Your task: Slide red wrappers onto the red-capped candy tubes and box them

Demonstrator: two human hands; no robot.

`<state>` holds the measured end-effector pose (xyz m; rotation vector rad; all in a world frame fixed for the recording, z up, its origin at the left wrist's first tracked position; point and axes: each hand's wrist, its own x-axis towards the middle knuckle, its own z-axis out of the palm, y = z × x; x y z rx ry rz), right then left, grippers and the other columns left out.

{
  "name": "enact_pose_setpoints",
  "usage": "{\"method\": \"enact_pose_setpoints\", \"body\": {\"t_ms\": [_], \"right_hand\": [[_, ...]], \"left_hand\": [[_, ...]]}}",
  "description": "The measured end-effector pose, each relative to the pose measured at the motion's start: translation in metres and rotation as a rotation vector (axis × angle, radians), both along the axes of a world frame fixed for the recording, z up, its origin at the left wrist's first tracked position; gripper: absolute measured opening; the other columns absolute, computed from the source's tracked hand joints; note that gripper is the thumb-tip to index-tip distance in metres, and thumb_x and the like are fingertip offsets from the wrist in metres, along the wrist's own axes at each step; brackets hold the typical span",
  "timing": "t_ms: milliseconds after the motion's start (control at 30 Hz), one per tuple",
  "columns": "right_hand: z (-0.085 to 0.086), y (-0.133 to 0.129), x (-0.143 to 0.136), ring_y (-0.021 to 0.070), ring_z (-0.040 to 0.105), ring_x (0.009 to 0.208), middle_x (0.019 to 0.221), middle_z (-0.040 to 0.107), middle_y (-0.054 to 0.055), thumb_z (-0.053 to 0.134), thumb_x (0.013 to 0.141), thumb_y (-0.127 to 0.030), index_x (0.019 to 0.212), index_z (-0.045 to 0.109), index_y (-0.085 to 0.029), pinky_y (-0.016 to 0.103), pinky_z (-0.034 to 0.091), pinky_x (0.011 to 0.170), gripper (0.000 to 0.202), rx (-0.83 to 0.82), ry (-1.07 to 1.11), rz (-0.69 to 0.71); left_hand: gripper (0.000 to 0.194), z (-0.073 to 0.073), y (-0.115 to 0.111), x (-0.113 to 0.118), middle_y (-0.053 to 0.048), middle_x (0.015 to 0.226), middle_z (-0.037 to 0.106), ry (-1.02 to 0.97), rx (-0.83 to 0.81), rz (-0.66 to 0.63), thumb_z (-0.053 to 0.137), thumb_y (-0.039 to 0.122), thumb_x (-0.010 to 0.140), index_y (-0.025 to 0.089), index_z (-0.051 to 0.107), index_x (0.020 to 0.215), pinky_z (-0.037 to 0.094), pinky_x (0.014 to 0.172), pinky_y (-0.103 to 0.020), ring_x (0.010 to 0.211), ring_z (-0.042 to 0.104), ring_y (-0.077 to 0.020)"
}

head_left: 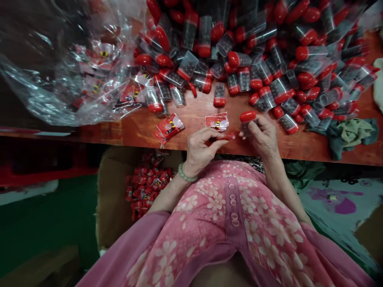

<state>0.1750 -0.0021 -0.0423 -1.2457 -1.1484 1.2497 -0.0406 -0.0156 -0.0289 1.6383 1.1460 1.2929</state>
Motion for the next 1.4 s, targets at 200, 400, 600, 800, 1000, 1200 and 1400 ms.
{"method": "enact_pose_setpoints", "body": {"t_ms": [200,400,600,800,1000,1200,1400], "right_hand": [[0.048,-0.027,0.015,0.0220,0.074,0.089,0.102,0.080,0.004,0.072,0.091,-0.045,0.109,0.077,-0.028,0.040,0.062,0.084,0.024,0.250,-0.329,0.170],[0.064,-0.022,0.018,0.0212,0.074,0.092,0.100,0.081,0.004,0.069,0.095,-0.035,0.110,0.077,-0.029,0.038,0.060,0.086,0.018,0.379,-0.497,0.393],[0.063,-0.021,0.028,0.0226,0.074,0.090,0.100,0.080,0.002,0.068,0.096,-0.038,0.113,0.077,-0.033,0.040,0.060,0.084,0.020,0.340,-0.579,0.425],[0.068,-0.014,0.024,0.0211,0.074,0.089,0.102,0.080,0.002,0.067,0.097,-0.037,0.115,0.076,-0.033,0.039,0.059,0.085,0.020,0.337,-0.563,0.490],[0.070,-0.010,0.025,0.0222,0.071,0.091,0.101,0.077,0.007,0.061,0.101,-0.040,0.116,0.074,-0.023,0.036,0.058,0.082,0.026,0.362,-0.744,0.601],[0.069,-0.013,0.021,0.0241,0.067,0.088,0.094,0.071,0.010,0.054,0.104,-0.041,0.117,0.073,-0.016,0.037,0.054,0.080,0.034,0.376,-1.012,0.731],[0.063,-0.013,0.016,0.0233,0.067,0.087,0.094,0.071,0.009,0.051,0.105,-0.042,0.120,0.072,-0.015,0.036,0.054,0.080,0.037,0.352,-0.919,0.766]], "left_hand": [[0.010,0.014,-0.011,-0.003,-0.002,0.080,0.077,0.192,0.144,-0.025,0.078,0.024,0.087,0.018,0.073,0.082,0.056,0.069,-0.025,0.073,0.069,-0.0116],[0.008,0.016,-0.011,0.001,-0.002,0.082,0.076,0.262,0.193,-0.072,0.070,0.021,0.091,0.018,0.071,0.084,0.055,0.069,-0.025,0.075,0.069,-0.0119],[0.012,0.009,-0.008,0.000,-0.002,0.082,0.075,0.206,0.118,-0.069,0.080,0.026,0.086,0.016,0.072,0.085,0.055,0.071,-0.024,0.075,0.069,-0.0114],[0.009,0.007,-0.009,-0.002,-0.004,0.085,0.076,0.208,0.115,-0.087,0.077,0.024,0.089,0.017,0.073,0.087,0.055,0.072,-0.025,0.078,0.070,-0.0122],[0.011,0.005,-0.008,-0.005,-0.003,0.081,0.074,0.189,0.172,-0.116,0.078,0.025,0.088,0.016,0.071,0.086,0.054,0.068,-0.022,0.075,0.069,-0.0114],[0.012,0.003,-0.007,-0.003,-0.004,0.080,0.073,0.227,0.195,-0.194,0.076,0.025,0.090,0.015,0.071,0.086,0.054,0.069,-0.023,0.075,0.068,-0.0118],[0.014,0.001,-0.010,-0.002,-0.006,0.086,0.076,0.263,0.136,-0.230,0.072,0.028,0.093,0.014,0.075,0.092,0.055,0.074,-0.023,0.079,0.070,-0.0128]]}}
